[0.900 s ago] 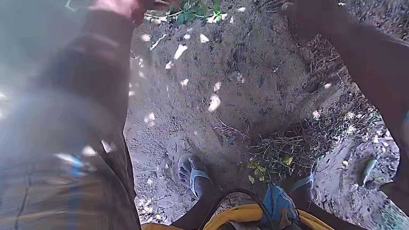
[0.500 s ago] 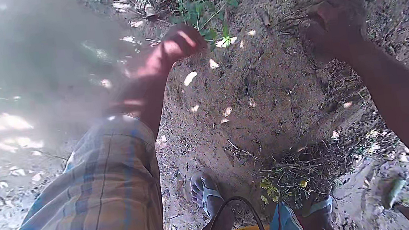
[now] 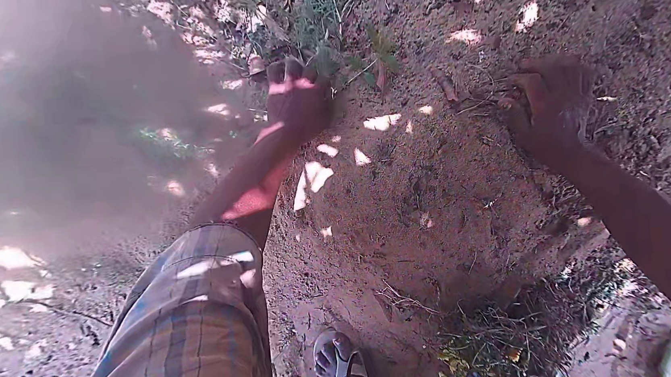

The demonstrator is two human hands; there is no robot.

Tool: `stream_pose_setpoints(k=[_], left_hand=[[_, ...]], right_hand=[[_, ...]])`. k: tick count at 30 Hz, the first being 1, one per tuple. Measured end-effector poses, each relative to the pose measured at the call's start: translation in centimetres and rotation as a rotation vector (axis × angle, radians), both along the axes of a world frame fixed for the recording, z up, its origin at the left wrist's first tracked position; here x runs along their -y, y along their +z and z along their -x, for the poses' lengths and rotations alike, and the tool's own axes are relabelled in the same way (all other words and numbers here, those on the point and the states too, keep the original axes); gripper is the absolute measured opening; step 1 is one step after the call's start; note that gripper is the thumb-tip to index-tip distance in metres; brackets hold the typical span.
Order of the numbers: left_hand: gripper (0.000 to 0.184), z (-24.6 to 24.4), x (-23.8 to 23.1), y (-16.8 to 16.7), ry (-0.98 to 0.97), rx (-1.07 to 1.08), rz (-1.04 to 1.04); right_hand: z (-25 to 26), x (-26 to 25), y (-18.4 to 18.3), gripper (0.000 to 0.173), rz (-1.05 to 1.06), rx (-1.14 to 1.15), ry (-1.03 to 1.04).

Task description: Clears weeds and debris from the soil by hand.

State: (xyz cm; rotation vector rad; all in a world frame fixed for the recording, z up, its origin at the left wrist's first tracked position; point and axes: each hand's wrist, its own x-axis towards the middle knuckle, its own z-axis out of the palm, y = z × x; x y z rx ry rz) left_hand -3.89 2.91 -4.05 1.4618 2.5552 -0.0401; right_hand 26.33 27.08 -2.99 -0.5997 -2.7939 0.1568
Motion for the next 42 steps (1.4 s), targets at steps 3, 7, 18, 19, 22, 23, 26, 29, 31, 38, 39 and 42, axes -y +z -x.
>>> stream_pose_setpoints(k=[3, 7, 18, 19, 22, 23, 26, 29, 31, 38, 39, 42], left_hand=[[0.033, -0.6, -0.2, 0.8, -0.231, 0.060, -0.057], [0.031, 0.3, -0.4, 0.0, -0.183, 0.051, 0.070], [0.044, -2.6, -2.3, 2.6, 0.032, -0.064, 0.509], [0.043, -2.5, -2.2, 2.6, 0.001, -0.055, 0.522], [0.027, -2.0, -1.0, 2.6, -0.115, -0.015, 0.485], [0.025, -1.9, -0.5, 2.6, -0.152, -0.003, 0.481], [0.021, -2.1, 1.5, 2.6, -0.235, 0.060, 0.382], [0.012, -4.4, 4.4, 3.6, -0.269, 0.114, 0.125], [0.016, -7.7, 5.8, 5.5, -0.187, 0.137, 0.152], [0.043, -19.5, 16.0, 7.0, -0.283, 0.969, 0.858], [0.053, -19.3, 16.5, 6.8, -0.273, 1.118, 0.857], [0.038, -14.2, 14.4, 7.9, -0.042, 1.075, 0.455]], right_hand=[[-0.1, 0.0, -0.1, 0.048, -0.001, -0.045, 0.011], [0.0, 0.2, 0.2, 0.047, 0.029, -0.042, 0.001], [-0.2, -0.4, -0.4, 0.048, 0.020, -0.089, 0.022], [-0.2, -0.4, -0.5, 0.049, 0.021, -0.094, 0.024], [-0.2, -0.5, -0.6, 0.048, 0.031, -0.106, 0.034], [-0.2, -0.6, -0.7, 0.047, 0.030, -0.110, 0.036], [-0.2, -0.6, -0.7, 0.046, 0.041, -0.111, 0.036], [-0.2, -0.5, -0.6, 0.046, 0.040, -0.103, 0.035], [-0.2, -0.6, -0.7, 0.046, 0.036, -0.093, 0.034], [-0.6, -0.4, 0.5, 0.053, 0.083, 0.047, 0.070], [-0.6, -0.4, 0.8, 0.053, 0.094, 0.066, 0.071], [-0.7, -0.4, 0.9, 0.051, 0.095, 0.075, 0.056]])
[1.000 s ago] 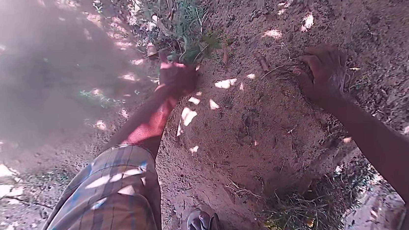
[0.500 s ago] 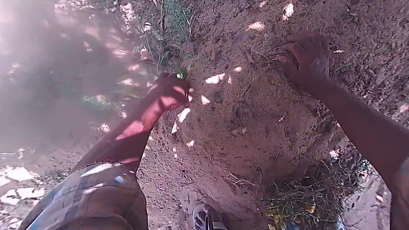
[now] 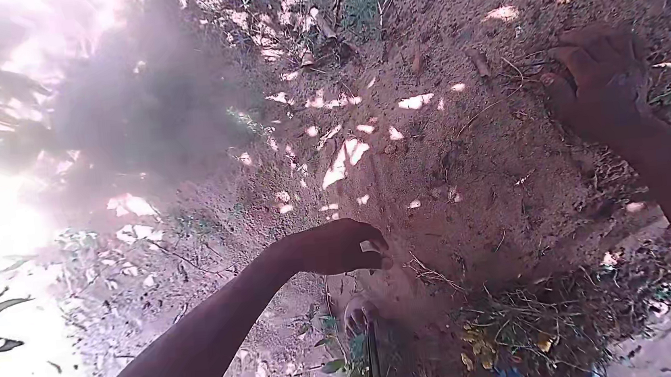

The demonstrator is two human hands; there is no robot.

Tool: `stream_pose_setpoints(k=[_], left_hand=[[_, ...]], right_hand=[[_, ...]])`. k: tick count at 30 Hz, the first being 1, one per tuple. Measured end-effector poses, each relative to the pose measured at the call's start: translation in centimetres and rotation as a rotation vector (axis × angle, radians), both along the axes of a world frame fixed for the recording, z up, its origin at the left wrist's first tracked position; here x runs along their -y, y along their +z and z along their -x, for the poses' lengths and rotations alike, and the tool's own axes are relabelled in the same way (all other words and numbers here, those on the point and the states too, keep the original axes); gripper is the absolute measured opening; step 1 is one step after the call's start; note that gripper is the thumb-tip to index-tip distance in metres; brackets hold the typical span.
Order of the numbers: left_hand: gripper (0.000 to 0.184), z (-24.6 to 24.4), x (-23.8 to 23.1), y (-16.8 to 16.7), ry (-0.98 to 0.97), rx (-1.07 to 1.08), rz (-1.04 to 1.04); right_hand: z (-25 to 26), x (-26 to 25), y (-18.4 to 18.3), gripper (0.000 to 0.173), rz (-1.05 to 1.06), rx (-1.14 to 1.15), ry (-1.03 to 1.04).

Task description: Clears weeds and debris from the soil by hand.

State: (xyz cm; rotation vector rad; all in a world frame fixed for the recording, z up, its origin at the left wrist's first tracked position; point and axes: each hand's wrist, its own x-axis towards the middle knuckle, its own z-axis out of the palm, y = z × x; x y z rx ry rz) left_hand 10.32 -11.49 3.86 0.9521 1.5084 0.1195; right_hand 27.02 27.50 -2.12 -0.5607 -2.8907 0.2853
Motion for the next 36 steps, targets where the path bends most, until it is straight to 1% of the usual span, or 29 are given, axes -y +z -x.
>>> stream_pose_setpoints(k=[1, 2, 3, 4, 5, 6, 8, 9, 12, 16, 19, 21, 24, 27, 28, 31, 34, 36], left_hand=[[0.029, 2.2, -0.9, -0.1, 0.153, -0.170, -0.136], [0.025, 4.7, -1.7, -0.6, 0.262, -0.354, -0.277], [0.025, 7.3, -2.4, -1.6, 0.330, -0.532, -0.383], [0.029, 10.0, -2.8, -2.8, 0.340, -0.686, -0.419], [0.031, 12.4, -2.9, -3.7, 0.331, -0.802, -0.365], [0.035, 14.2, -2.7, -4.4, 0.326, -0.899, -0.251], [0.038, 16.6, -1.1, -5.7, 0.357, -1.085, 0.009], [0.036, 17.2, 0.0, -6.1, 0.372, -1.140, 0.090], [0.039, 17.4, 1.9, -5.2, 0.408, -1.131, 0.251], [0.054, 17.9, 4.0, -5.7, 0.450, -1.200, 0.313], [0.061, 16.8, 4.5, -4.9, 0.534, -1.115, 0.322], [0.065, 16.0, 4.8, -4.5, 0.599, -1.019, 0.358], [0.059, 15.2, 5.4, -4.8, 0.605, -0.909, 0.404], [0.049, 13.5, 6.2, -6.3, 0.690, -0.850, 0.331], [0.048, 12.7, 6.3, -6.6, 0.701, -0.858, 0.301], [0.046, 10.9, 5.7, -6.9, 0.692, -0.914, 0.297], [0.044, 10.4, 6.2, -7.6, 0.749, -0.914, 0.229], [0.045, 10.2, 6.5, -7.9, 0.737, -0.925, 0.197]], right_hand=[[0.0, 0.1, -0.1, 0.051, -0.004, -0.004, -0.003], [0.1, 0.2, -0.3, 0.052, -0.011, -0.020, -0.006], [0.0, 0.2, -0.5, 0.052, -0.018, -0.041, -0.012], [-0.1, 0.3, -0.8, 0.052, -0.022, -0.065, -0.016], [-0.1, 0.4, -0.9, 0.052, -0.019, -0.083, -0.020], [-0.1, 0.5, -0.8, 0.051, -0.014, -0.096, -0.023], [0.0, 0.6, -0.6, 0.049, -0.006, -0.097, -0.025], [0.0, 0.6, -0.6, 0.049, -0.006, -0.099, -0.026], [0.0, 0.6, -0.8, 0.049, -0.012, -0.104, -0.036], [0.1, 0.5, -1.1, 0.049, -0.021, -0.107, -0.048], [0.1, 0.5, -0.8, 0.049, -0.013, -0.097, -0.049], [0.1, 0.6, -0.8, 0.050, -0.010, -0.104, -0.042], [0.0, 0.5, -1.2, 0.049, -0.014, -0.118, -0.033], [0.1, 0.4, -1.0, 0.048, -0.011, -0.100, -0.038], [0.1, 0.5, -0.9, 0.047, -0.011, -0.096, -0.037], [0.0, 0.6, -0.9, 0.048, -0.028, -0.108, -0.037], [0.0, 0.8, -1.0, 0.050, -0.041, -0.093, -0.060], [0.0, 0.8, -1.1, 0.053, -0.042, -0.085, -0.069]])
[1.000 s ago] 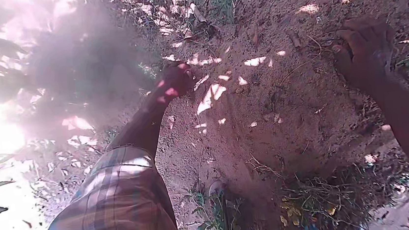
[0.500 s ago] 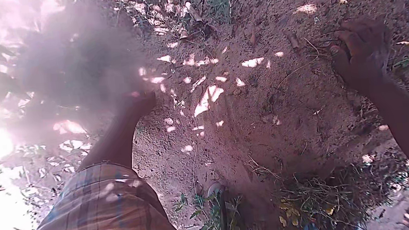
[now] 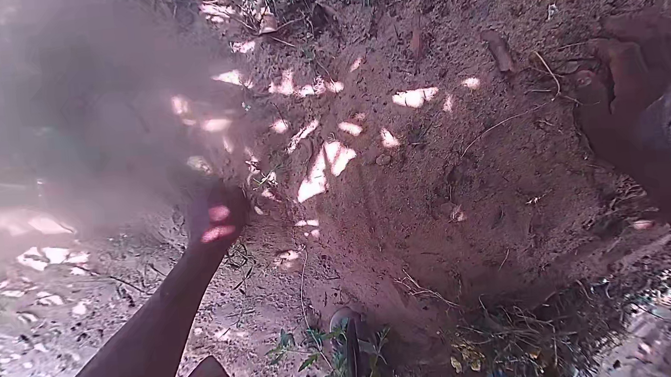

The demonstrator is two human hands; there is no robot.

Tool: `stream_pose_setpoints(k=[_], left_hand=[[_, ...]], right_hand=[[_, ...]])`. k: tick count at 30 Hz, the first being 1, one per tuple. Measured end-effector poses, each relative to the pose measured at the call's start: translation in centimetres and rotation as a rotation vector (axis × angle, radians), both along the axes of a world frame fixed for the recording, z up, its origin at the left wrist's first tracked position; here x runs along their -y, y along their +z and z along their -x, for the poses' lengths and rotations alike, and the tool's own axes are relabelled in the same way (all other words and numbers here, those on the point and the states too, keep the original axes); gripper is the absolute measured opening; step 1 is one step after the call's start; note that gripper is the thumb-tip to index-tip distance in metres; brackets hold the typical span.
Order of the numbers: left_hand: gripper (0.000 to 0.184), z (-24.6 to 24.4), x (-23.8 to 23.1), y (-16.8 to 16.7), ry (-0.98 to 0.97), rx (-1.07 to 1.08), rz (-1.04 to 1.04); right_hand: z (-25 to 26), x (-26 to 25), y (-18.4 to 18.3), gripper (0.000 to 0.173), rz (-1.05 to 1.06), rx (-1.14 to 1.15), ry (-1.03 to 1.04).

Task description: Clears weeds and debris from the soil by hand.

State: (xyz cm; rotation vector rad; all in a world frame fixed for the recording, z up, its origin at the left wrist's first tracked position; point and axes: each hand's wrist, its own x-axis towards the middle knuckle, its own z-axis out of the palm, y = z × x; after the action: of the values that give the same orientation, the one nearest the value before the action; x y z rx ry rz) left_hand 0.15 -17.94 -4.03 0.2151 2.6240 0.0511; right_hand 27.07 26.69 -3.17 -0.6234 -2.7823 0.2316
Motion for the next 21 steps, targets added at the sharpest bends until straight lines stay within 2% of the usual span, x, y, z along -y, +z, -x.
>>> stream_pose_setpoints(k=[3, 6, 11, 12, 15, 17, 21], left_hand=[[0.039, 1.2, -0.4, -0.5, -0.019, -0.021, 0.089], [0.030, 2.4, -2.4, -0.9, 0.055, 0.021, 0.240], [0.045, 3.0, -3.4, 0.1, 0.060, 0.119, 0.317], [0.042, 2.9, -3.7, 0.6, 0.031, 0.148, 0.325], [0.038, 0.4, -2.9, 1.2, -0.009, 0.158, 0.222], [0.042, -1.2, -1.7, 1.5, 0.048, 0.121, 0.145], [0.045, -3.0, -3.3, 2.5, 0.135, 0.071, 0.035]], right_hand=[[0.2, -0.1, -0.2, 0.054, 0.021, -0.016, -0.002], [0.1, 0.1, 0.0, 0.051, 0.042, -0.017, 0.008], [0.3, 0.1, 0.1, 0.052, 0.065, -0.039, 0.038], [0.3, 0.1, 0.1, 0.052, 0.066, -0.039, 0.040], [0.4, -0.1, 0.0, 0.052, 0.084, -0.017, 0.046], [0.4, 0.0, -0.1, 0.052, 0.093, -0.021, 0.057], [0.3, -0.2, 0.2, 0.050, 0.058, -0.011, 0.044]])
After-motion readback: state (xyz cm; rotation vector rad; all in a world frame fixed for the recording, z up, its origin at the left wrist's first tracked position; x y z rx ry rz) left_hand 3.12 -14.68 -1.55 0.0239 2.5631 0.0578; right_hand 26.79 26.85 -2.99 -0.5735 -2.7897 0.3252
